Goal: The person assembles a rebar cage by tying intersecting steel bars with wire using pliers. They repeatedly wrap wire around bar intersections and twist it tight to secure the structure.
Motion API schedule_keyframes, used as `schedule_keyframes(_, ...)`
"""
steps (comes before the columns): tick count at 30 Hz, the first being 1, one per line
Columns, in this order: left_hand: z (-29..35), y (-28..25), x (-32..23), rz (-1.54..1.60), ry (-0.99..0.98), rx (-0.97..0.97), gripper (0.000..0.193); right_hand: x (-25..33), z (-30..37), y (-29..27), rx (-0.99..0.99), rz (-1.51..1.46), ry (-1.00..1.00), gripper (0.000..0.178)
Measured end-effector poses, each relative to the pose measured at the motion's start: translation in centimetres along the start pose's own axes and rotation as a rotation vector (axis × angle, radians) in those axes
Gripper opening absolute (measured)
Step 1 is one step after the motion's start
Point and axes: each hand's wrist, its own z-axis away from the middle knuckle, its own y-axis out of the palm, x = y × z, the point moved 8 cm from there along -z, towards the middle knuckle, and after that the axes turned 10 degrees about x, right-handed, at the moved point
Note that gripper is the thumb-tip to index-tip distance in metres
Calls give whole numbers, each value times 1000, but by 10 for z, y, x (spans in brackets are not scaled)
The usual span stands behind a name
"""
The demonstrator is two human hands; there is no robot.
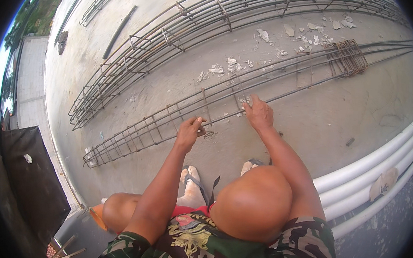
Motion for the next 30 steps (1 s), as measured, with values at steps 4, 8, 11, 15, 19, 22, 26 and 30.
schedule_keyframes(4,-7,12,-26,174,109,47,35,52,32,-6,342,-479,-304,82)
schedule_keyframes(8,-10,27,-52,348,162,62,34,65,56,-2,11,-134,-524,93)
schedule_keyframes(11,-11,37,-64,347,170,81,34,65,53,-2,99,-158,-389,95)
schedule_keyframes(15,-12,46,-68,402,193,100,35,37,41,15,180,-748,-173,84)
schedule_keyframes(19,-13,49,-59,492,173,139,34,37,42,37,398,-1400,-56,62)
schedule_keyframes(22,-13,48,-54,510,147,124,31,29,40,37,467,-1303,-89,48)
schedule_keyframes(26,-17,19,-44,423,99,-48,28,43,64,17,365,-6,-421,45)
schedule_keyframes(30,-14,33,-23,376,-22,-25,27,17,85,44,567,407,-290,53)
